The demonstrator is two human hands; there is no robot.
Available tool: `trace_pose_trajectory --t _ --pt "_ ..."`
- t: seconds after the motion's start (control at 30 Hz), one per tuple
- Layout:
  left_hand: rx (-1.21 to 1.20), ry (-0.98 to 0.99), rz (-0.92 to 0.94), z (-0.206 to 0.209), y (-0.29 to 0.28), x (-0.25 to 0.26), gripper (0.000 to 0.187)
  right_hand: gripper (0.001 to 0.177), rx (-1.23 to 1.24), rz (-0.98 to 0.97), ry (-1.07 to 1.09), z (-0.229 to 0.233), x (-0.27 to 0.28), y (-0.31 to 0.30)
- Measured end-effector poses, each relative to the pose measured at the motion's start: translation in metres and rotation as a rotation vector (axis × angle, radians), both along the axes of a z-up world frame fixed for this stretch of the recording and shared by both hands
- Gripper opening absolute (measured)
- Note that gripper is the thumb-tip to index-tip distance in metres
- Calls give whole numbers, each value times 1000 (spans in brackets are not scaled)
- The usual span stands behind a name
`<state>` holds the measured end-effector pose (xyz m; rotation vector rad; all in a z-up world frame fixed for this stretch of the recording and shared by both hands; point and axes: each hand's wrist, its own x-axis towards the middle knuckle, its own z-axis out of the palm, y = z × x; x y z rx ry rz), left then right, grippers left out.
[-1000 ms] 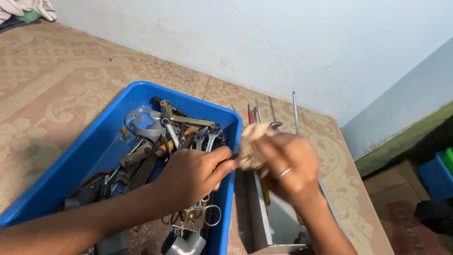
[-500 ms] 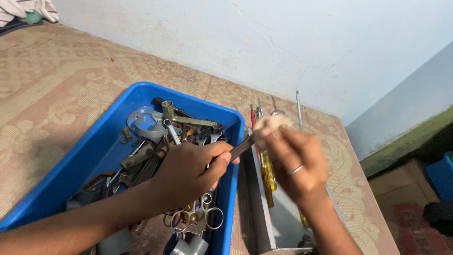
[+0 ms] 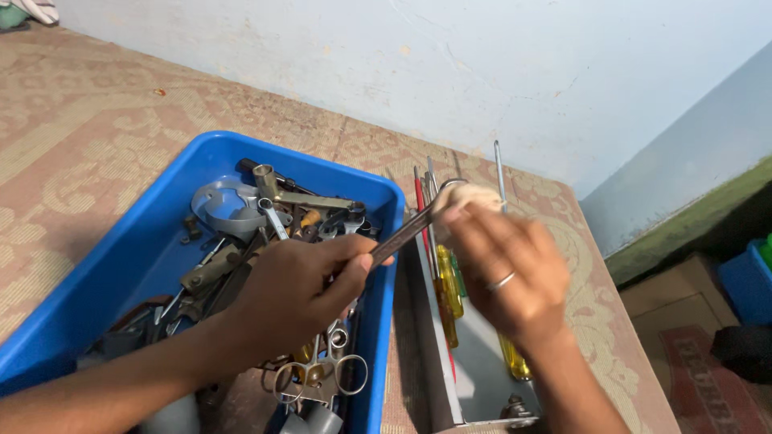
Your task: The person wipes various metal tools, including a screwdriver and a wrench, with a cloth. They pick up each tool from a blue plastic bin, clean it thoroughly, and place it into a metal tray.
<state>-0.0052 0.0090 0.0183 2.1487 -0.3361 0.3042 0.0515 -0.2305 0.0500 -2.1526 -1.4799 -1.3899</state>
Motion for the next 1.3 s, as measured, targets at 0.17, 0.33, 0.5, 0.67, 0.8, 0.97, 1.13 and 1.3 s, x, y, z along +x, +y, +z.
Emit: trace_pose_trajectory --t 0.17,0.33,0.5,0.67,0.8,0.97,1.13,1.3 --pt "-85 -15 -40 -1 -2 -2 24 33 -93 68 3 -7 -16 13" --pt "-128 43 -36 0 -5 -6 29 30 144 -143 -9 1 -6 3" --pt "-139 63 -19 3 -10 -10 26 28 -28 52 -33 -14 -9 10" --pt "-143 48 -43 5 -13 -13 34 26 115 -122 -31 -3 -2 2" --pt "-153 48 -53 1 -12 -11 34 29 -60 41 16 -5 -17 9" --pt "-155 44 -87 1 -15 -14 38 21 92 -57 -13 -3 -5 3" --pt "-165 60 -87 2 -17 -15 38 26 -98 69 -8 -5 -9 2" --pt "-141 188 -10 5 -18 -14 47 25 46 -110 -16 1 -2 0"
